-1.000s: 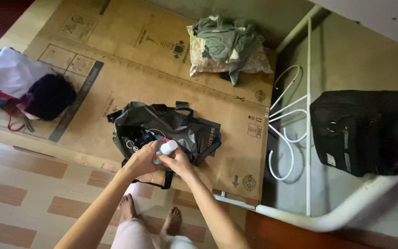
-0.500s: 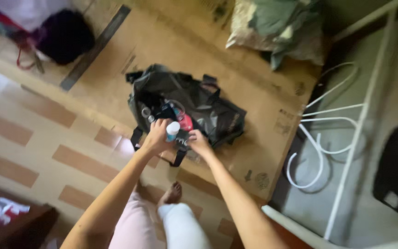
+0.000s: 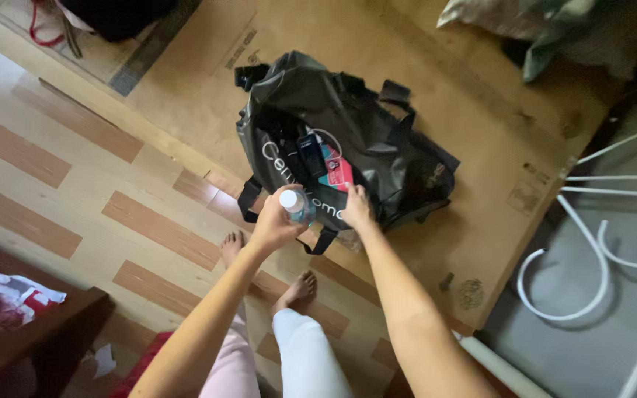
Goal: The person packs a black duffel bag with several toiletries and small items. They pick up bottles, a tube, and a small wrapped item from a mini fridge and a nearby surface, place them into the bag, and then roll and secure the bag's closure.
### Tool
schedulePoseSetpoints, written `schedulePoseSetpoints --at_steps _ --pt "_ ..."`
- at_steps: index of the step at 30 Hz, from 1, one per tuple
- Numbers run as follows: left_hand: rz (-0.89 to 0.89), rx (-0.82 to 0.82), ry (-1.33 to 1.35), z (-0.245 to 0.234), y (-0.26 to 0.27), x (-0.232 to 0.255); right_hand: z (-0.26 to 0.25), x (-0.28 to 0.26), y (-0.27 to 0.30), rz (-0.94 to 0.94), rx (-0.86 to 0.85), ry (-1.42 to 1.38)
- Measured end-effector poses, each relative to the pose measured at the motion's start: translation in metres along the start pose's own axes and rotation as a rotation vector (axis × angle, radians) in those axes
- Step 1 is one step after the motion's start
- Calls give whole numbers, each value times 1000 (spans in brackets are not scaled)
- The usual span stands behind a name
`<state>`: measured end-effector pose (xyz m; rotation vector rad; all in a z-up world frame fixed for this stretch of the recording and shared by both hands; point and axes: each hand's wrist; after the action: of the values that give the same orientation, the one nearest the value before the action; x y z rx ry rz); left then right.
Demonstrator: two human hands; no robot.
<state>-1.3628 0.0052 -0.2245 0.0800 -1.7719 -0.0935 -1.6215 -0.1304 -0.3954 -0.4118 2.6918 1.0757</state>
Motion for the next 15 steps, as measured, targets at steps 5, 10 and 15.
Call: schedulePoseSetpoints --at_steps 5,10,15 --pt "-56 96 126 17 -6 -6 -19 -1 6 128 -206 224" --pt "0 117 194 36 -24 6 -37 -5 36 10 -181 380" --pt "73 -22 -108 60 -62 25 -69 4 82 -234 -46 143"
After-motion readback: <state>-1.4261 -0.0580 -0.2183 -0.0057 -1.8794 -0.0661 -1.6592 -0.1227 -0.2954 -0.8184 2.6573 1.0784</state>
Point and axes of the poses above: each hand's wrist, its own y-axis away from the middle knuckle, its own z-axis out of the palm, x = y × z, and after that the axes turned 14 degrees about -x, right-handed
